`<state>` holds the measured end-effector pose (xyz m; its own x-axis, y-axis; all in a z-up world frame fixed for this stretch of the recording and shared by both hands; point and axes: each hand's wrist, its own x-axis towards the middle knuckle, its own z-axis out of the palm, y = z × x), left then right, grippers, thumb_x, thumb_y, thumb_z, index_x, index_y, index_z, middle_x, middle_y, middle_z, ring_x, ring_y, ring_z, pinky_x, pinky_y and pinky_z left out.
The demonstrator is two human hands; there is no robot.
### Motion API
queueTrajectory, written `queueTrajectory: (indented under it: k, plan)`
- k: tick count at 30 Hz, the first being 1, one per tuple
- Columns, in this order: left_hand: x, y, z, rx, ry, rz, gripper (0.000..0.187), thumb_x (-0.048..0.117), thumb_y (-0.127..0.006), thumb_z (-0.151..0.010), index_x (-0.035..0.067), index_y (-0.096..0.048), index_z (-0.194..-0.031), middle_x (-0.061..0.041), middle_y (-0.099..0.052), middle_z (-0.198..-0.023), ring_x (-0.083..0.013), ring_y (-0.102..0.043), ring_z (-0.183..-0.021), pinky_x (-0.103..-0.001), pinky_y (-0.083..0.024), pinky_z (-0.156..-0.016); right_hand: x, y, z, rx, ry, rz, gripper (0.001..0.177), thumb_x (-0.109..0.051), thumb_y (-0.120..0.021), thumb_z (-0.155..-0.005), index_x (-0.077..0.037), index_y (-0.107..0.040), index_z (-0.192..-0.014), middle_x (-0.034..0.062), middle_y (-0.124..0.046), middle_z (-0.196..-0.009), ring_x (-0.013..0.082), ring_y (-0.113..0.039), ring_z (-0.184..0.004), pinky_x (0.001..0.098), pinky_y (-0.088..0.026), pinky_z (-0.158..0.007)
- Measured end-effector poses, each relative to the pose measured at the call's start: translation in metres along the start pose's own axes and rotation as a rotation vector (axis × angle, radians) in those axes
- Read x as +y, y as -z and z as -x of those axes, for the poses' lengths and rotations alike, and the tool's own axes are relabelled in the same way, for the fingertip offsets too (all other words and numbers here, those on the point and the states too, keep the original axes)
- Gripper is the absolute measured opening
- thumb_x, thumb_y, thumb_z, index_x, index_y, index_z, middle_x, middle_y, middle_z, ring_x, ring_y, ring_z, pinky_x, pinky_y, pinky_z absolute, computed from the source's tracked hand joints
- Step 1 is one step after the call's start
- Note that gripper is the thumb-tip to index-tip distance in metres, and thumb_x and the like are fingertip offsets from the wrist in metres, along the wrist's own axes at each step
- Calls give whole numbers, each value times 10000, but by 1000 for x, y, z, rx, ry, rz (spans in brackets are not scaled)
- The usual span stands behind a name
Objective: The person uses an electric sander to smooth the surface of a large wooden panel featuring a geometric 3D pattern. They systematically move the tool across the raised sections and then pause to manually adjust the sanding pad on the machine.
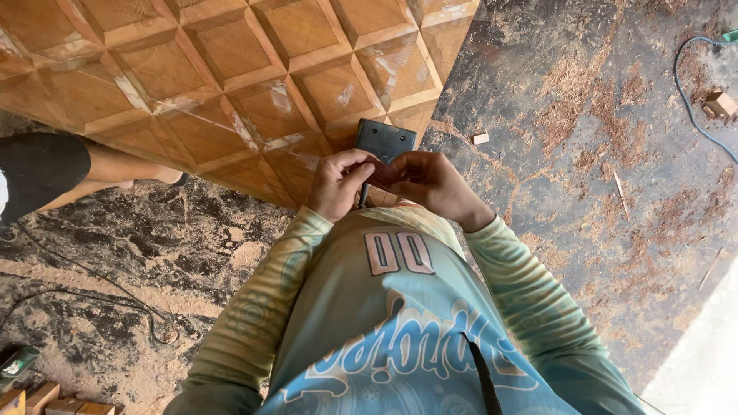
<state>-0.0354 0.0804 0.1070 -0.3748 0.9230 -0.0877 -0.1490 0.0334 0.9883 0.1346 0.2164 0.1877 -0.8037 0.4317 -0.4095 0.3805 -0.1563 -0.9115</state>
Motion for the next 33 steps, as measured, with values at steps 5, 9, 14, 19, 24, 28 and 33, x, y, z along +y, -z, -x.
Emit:
queueTrajectory:
  k: [5,9,14,19,24,28,33]
  plan:
    - [-4,-12,-5,136,-65,-181,177,129,-707,-978,-14,-738,-1077,-113,-752,-948,-153,-711,-854,-300,-581,-770,-10,-10,-2,182,219,480,119,6,-770,-890,22,-669,-950,54,-654,-850,98,-606,-742,261,-513,-671]
    - [-12,-12,-15,204,-57,-111,238,173,-700,-1002,-34,-713,-1119,-121,-774,-987,-162,-728,-887,-305,-587,-798,-22,10,-13,67,73,371,162,-29,-760,-877,-20,-705,-1030,36,-721,-890,74,-648,-773,263,-560,-699]
    - [-17,-16,-17,282,-52,-72,286,216,-700,-991,-41,-708,-1117,-118,-776,-986,-159,-741,-865,-298,-589,-772,-23,19,-13,125,125,584,73,-35,-758,-900,4,-709,-938,91,-733,-855,115,-672,-744,309,-567,-669]
    - [-22,-18,-28,284,-43,-58,268,209,-663,-1007,-39,-702,-1098,-103,-768,-924,-148,-715,-819,-296,-571,-749,-17,14,-22,214,419,765,14,16,-691,-897,19,-704,-900,113,-719,-874,189,-711,-748,323,-584,-669]
    - [-32,-19,-35,223,-79,101,223,174,-589,-1075,-28,-671,-1126,-22,-621,-847,-84,-564,-781,-267,-489,-706,-31,49,-41,-47,213,757,80,-87,-695,-967,-24,-744,-968,103,-772,-871,197,-752,-688,316,-625,-620]
    - [-36,-13,-45,242,-122,13,181,127,-583,-1073,-33,-662,-1047,1,-534,-762,-67,-484,-714,-255,-429,-651,-45,57,-68,-215,258,982,130,-104,-643,-1029,-36,-754,-1033,131,-783,-959,214,-766,-704,340,-650,-662]
    - [-33,-20,-45,184,-153,44,173,132,-598,-1029,-17,-685,-1016,-22,-625,-795,-84,-571,-739,-265,-475,-683,-69,49,-107,-399,442,1000,149,-126,-645,-1026,-18,-733,-1077,155,-771,-1014,243,-772,-848,359,-648,-767]
